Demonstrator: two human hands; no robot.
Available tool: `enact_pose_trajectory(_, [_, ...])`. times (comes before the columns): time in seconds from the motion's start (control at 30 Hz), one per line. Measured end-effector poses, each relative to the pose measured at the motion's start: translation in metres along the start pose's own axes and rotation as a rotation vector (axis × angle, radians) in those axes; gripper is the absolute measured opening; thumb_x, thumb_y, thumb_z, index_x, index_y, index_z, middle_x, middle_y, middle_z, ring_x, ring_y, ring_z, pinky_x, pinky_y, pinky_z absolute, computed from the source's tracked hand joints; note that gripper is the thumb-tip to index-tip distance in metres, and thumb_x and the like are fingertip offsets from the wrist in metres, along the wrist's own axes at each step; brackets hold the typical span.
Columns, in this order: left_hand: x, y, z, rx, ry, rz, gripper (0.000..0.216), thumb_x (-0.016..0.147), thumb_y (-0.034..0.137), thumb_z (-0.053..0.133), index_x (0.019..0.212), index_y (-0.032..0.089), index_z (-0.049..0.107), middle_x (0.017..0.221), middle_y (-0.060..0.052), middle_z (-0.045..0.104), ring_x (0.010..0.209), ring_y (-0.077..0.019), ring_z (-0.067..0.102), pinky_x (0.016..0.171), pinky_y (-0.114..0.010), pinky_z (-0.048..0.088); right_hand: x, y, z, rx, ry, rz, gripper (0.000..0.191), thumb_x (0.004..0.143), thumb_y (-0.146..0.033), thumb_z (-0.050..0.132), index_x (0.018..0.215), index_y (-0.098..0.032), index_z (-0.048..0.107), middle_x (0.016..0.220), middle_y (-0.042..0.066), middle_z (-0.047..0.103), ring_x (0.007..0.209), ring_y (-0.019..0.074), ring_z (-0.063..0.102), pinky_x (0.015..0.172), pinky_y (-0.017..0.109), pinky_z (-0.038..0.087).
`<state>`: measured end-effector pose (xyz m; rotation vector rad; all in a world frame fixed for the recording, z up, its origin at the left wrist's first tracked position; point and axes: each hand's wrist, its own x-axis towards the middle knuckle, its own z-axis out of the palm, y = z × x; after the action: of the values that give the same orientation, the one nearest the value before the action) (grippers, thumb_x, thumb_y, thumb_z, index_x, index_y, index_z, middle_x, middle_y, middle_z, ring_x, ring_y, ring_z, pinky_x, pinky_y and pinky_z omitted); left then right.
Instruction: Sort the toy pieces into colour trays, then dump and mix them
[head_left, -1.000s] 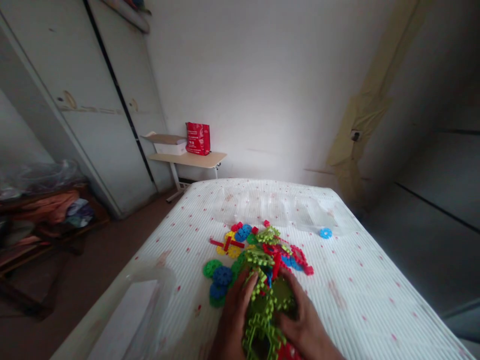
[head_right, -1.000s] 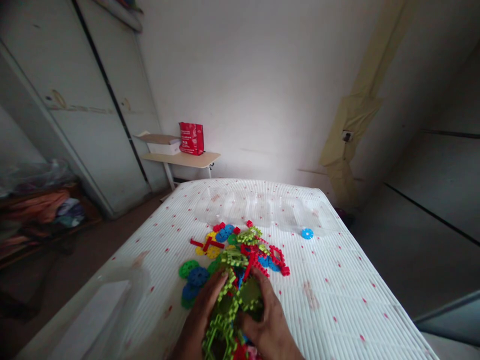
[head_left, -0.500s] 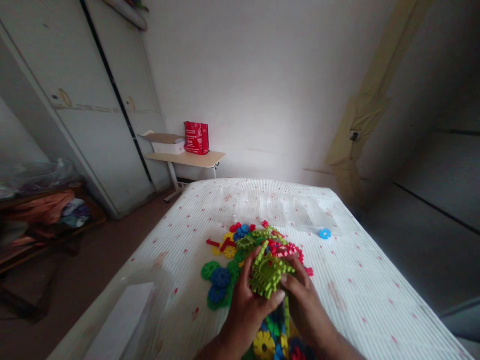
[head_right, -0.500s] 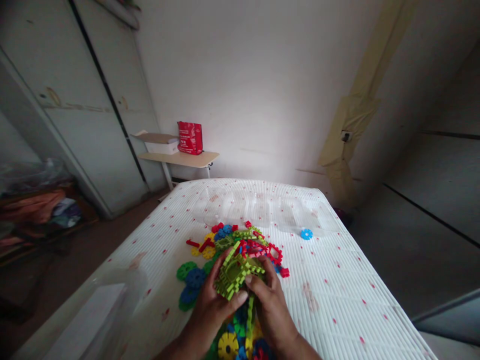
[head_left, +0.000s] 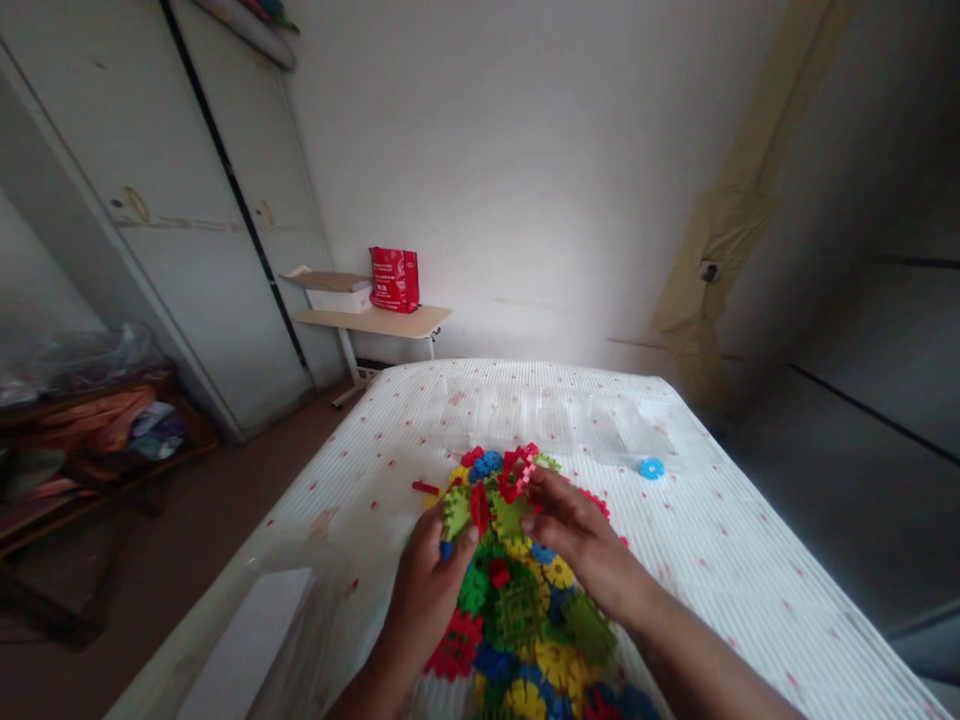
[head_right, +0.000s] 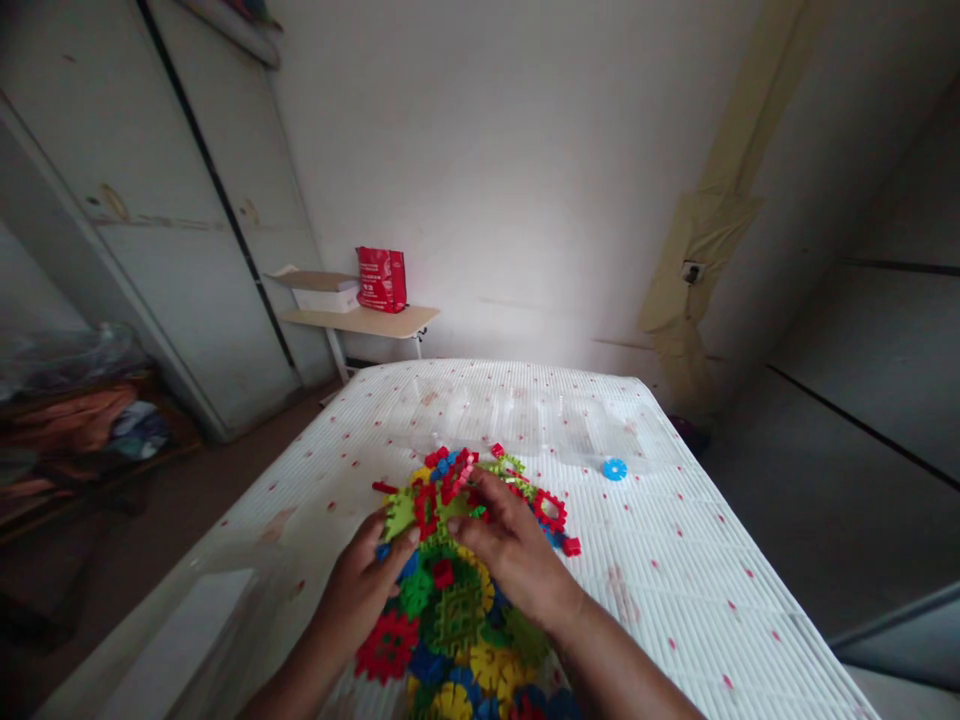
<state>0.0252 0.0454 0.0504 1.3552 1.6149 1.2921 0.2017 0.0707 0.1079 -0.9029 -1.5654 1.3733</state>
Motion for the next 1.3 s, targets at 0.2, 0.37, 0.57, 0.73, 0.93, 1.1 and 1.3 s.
enact_pose_trajectory(0.2, [0.003,-0.033,-0.010,0.505,0.121,0.215,0.054,0.077,0.041,0.051,0.123,0.014,0.047,0.123,-0.014,0.050,0.116,-0.0276,0.045,0.099,-0.045,0.034,-0.008,0.032,-0.059,-0.671,0.097,-0.042,0.030,0.079,-0.036,0.054,0.105,-0.023,0.061,0.105,0.007,0.063,0.095,0.0238,0.059,0.085,0.040,0.044])
enact_pose_trajectory(0.37, [0.006,-0.043,-0.006,0.589,0.058,0.198,0.057,0.079,0.046,0.047,0.128,0.015,0.043,0.130,-0.013,0.047,0.122,-0.0266,0.040,0.101,-0.044,0.033,-0.012,0.077,-0.103,-1.134,0.266,0.073,0.049,0.077,-0.049,0.053,0.111,-0.014,0.059,0.108,0.016,0.061,0.102,0.0308,0.055,0.088,0.045,0.041])
enact_pose_trajectory(0.57, [0.007,-0.039,0.015,0.524,0.019,0.185,0.053,0.082,0.046,0.044,0.125,0.015,0.046,0.122,-0.012,0.056,0.115,-0.0256,0.047,0.098,-0.042,0.035,-0.005,0.096,-0.058,-1.088,0.179,-0.070,0.049,0.082,-0.046,0.047,0.122,-0.018,0.050,0.110,0.012,0.059,0.101,0.0288,0.052,0.087,0.046,0.041])
enact_pose_trajectory(0.73, [0.004,-0.028,0.032,0.332,0.024,0.075,0.051,0.082,0.047,0.044,0.119,0.013,0.051,0.116,-0.014,0.057,0.112,-0.0259,0.050,0.097,-0.040,0.036,0.001,0.094,-0.018,-0.838,0.180,-0.182,0.054,0.079,-0.039,0.052,0.128,-0.018,0.042,0.111,0.012,0.055,0.102,0.0267,0.052,0.090,0.042,0.042])
enact_pose_trajectory(0.93, [0.004,-0.011,0.044,-0.102,-0.054,-0.081,0.042,0.085,0.047,0.040,0.114,0.021,0.055,0.117,-0.008,0.060,0.114,-0.0232,0.051,0.097,-0.036,0.037,0.002,0.095,-0.001,-0.423,0.175,-0.089,0.050,0.079,-0.034,0.056,0.126,-0.025,0.043,0.120,0.007,0.053,0.112,0.0234,0.049,0.097,0.040,0.038])
enact_pose_trajectory(1.1, [-0.001,0.001,0.056,-0.564,-0.024,-0.283,0.044,0.080,0.049,0.051,0.117,0.025,0.053,0.123,-0.005,0.058,0.114,-0.0214,0.052,0.095,-0.035,0.042,0.000,0.093,0.010,0.044,0.148,0.016,0.063,0.072,-0.031,0.066,0.128,-0.024,0.039,0.124,0.006,0.053,0.114,0.0240,0.049,0.098,0.042,0.037])
enact_pose_trajectory(1.3, [-0.002,0.018,0.056,-0.990,-0.104,-0.489,0.045,0.076,0.048,0.056,0.111,0.019,0.058,0.096,-0.006,0.070,0.085,-0.0198,0.067,0.076,-0.033,0.052,-0.001,0.064,0.010,0.301,0.121,0.104,0.074,0.060,-0.019,0.072,0.126,-0.025,0.039,0.118,0.003,0.058,0.101,0.0225,0.057,0.088,0.040,0.045])
